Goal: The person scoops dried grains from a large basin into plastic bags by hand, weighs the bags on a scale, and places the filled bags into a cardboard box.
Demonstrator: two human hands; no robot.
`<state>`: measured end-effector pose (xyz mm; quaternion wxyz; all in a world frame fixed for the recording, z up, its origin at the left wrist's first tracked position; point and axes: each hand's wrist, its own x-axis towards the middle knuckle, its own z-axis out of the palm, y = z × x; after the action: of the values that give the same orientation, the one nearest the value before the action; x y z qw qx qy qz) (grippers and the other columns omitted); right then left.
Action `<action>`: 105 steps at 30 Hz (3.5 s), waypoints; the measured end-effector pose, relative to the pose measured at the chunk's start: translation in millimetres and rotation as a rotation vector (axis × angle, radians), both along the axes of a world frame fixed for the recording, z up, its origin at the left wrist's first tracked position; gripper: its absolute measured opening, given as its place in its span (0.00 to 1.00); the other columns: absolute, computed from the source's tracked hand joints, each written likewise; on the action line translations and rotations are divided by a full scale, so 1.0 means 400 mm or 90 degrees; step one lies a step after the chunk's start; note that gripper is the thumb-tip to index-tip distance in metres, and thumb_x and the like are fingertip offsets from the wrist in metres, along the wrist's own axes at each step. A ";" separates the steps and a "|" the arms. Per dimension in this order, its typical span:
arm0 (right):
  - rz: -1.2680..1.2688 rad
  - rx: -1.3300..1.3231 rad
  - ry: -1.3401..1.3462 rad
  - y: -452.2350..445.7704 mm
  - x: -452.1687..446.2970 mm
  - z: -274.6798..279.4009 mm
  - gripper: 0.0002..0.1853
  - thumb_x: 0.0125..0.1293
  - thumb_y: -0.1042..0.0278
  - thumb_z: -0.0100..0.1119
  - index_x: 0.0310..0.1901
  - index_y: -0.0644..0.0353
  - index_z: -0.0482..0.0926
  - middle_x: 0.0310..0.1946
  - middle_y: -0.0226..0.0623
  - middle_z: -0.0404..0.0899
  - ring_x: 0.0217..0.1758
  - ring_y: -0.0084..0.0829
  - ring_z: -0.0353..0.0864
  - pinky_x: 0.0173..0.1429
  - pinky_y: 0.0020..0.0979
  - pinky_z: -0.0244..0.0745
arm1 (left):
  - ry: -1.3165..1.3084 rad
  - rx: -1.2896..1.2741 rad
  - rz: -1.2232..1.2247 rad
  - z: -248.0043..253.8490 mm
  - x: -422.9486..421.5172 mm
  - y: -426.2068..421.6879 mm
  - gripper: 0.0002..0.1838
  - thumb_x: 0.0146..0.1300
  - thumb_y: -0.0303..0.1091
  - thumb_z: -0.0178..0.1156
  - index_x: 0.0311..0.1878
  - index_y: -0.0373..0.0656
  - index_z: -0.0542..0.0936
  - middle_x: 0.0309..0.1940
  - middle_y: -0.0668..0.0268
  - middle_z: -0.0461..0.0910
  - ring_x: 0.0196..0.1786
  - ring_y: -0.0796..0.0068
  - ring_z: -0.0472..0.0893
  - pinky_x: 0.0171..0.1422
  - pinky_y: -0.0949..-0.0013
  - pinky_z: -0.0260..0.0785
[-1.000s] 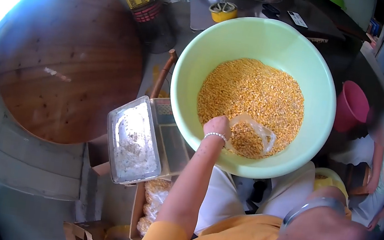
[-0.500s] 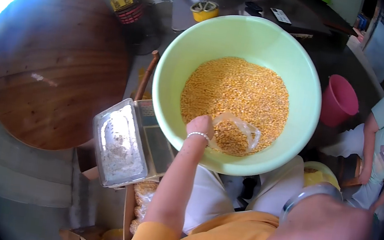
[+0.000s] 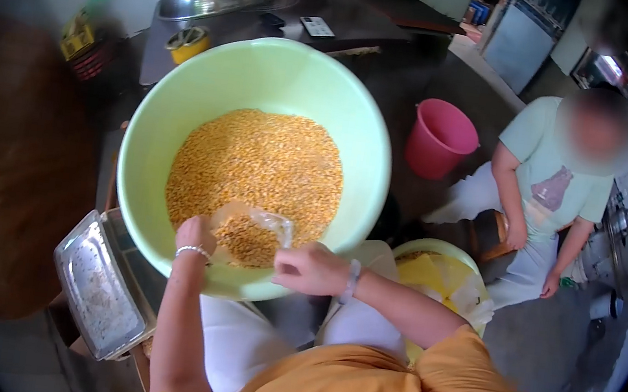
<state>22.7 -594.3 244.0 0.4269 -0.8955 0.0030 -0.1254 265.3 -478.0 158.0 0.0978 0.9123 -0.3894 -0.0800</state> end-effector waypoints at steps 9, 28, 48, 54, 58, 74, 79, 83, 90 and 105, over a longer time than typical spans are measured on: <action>-0.087 0.078 0.066 -0.031 0.021 -0.068 0.09 0.52 0.66 0.63 0.24 0.59 0.74 0.17 0.35 0.75 0.20 0.28 0.75 0.27 0.29 0.68 | -0.006 -0.106 0.017 0.081 -0.021 0.012 0.07 0.46 0.25 0.54 0.30 0.40 0.80 0.28 0.50 0.78 0.34 0.51 0.78 0.41 0.56 0.69; -0.281 -0.225 0.577 -0.240 0.349 -0.219 0.22 0.56 0.51 0.55 0.42 0.63 0.79 0.41 0.46 0.79 0.44 0.38 0.80 0.48 0.34 0.74 | 0.658 -0.404 0.164 0.097 0.011 0.062 0.15 0.53 0.23 0.57 0.46 0.34 0.74 0.26 0.66 0.76 0.24 0.80 0.75 0.27 0.78 0.67; -0.116 -0.283 0.469 -0.354 0.422 -0.475 0.13 0.57 0.62 0.56 0.37 0.64 0.79 0.32 0.46 0.79 0.32 0.40 0.80 0.37 0.36 0.74 | 0.217 -0.085 0.041 0.103 -0.036 0.033 0.12 0.54 0.38 0.57 0.35 0.39 0.79 0.32 0.50 0.79 0.39 0.52 0.77 0.47 0.58 0.69; -0.266 0.457 0.390 -0.211 0.354 -0.072 0.09 0.60 0.66 0.56 0.26 0.60 0.74 0.15 0.29 0.67 0.09 0.17 0.56 0.10 0.22 0.51 | 0.215 -0.093 0.046 0.099 -0.032 0.031 0.14 0.58 0.40 0.51 0.34 0.38 0.79 0.32 0.50 0.78 0.38 0.51 0.77 0.46 0.56 0.68; -0.062 0.439 0.496 -0.108 0.341 -0.045 0.06 0.60 0.66 0.57 0.30 0.59 0.76 0.17 0.29 0.69 0.11 0.18 0.60 0.14 0.22 0.59 | 0.266 -0.085 0.067 0.105 -0.030 0.029 0.16 0.60 0.41 0.49 0.35 0.38 0.79 0.33 0.49 0.78 0.39 0.52 0.77 0.47 0.57 0.68; 0.051 -0.059 0.238 -0.124 0.326 -0.239 0.14 0.55 0.61 0.56 0.41 0.58 0.79 0.34 0.38 0.80 0.35 0.38 0.79 0.41 0.33 0.73 | 0.253 -0.047 0.024 0.102 -0.031 0.027 0.12 0.57 0.36 0.51 0.38 0.41 0.80 0.36 0.53 0.79 0.41 0.54 0.78 0.49 0.59 0.69; 0.278 -0.325 0.297 -0.106 0.224 -0.110 0.12 0.53 0.61 0.59 0.39 0.54 0.80 0.34 0.35 0.80 0.48 0.35 0.75 0.60 0.43 0.62 | 0.219 -0.111 0.041 0.067 -0.023 0.033 0.11 0.57 0.36 0.52 0.35 0.41 0.80 0.31 0.51 0.79 0.38 0.53 0.78 0.45 0.59 0.68; 0.331 -0.621 0.405 -0.145 0.213 -0.090 0.06 0.50 0.62 0.58 0.30 0.50 0.81 0.29 0.31 0.79 0.46 0.31 0.74 0.62 0.54 0.53 | 0.207 -0.119 0.026 0.070 -0.025 0.031 0.12 0.54 0.38 0.55 0.34 0.40 0.80 0.29 0.51 0.78 0.35 0.53 0.78 0.42 0.59 0.68; 0.308 -0.505 0.349 -0.143 0.204 -0.092 0.05 0.51 0.66 0.58 0.29 0.50 0.82 0.24 0.29 0.80 0.35 0.34 0.79 0.56 0.41 0.66 | 0.226 -0.047 -0.005 0.150 -0.054 0.035 0.14 0.54 0.41 0.57 0.34 0.38 0.79 0.31 0.51 0.79 0.38 0.53 0.78 0.46 0.58 0.69; -0.308 -0.210 0.491 -0.396 0.346 -0.317 0.11 0.56 0.63 0.55 0.31 0.61 0.81 0.28 0.44 0.80 0.29 0.34 0.81 0.37 0.34 0.75 | 0.174 -0.042 -0.043 0.116 -0.051 0.030 0.12 0.53 0.37 0.54 0.28 0.37 0.78 0.27 0.50 0.78 0.33 0.51 0.78 0.42 0.56 0.69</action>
<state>161.0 -752.5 117.3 0.2056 -0.9062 0.3490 0.1211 245.1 -466.2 204.5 0.1773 0.8756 -0.4052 -0.1941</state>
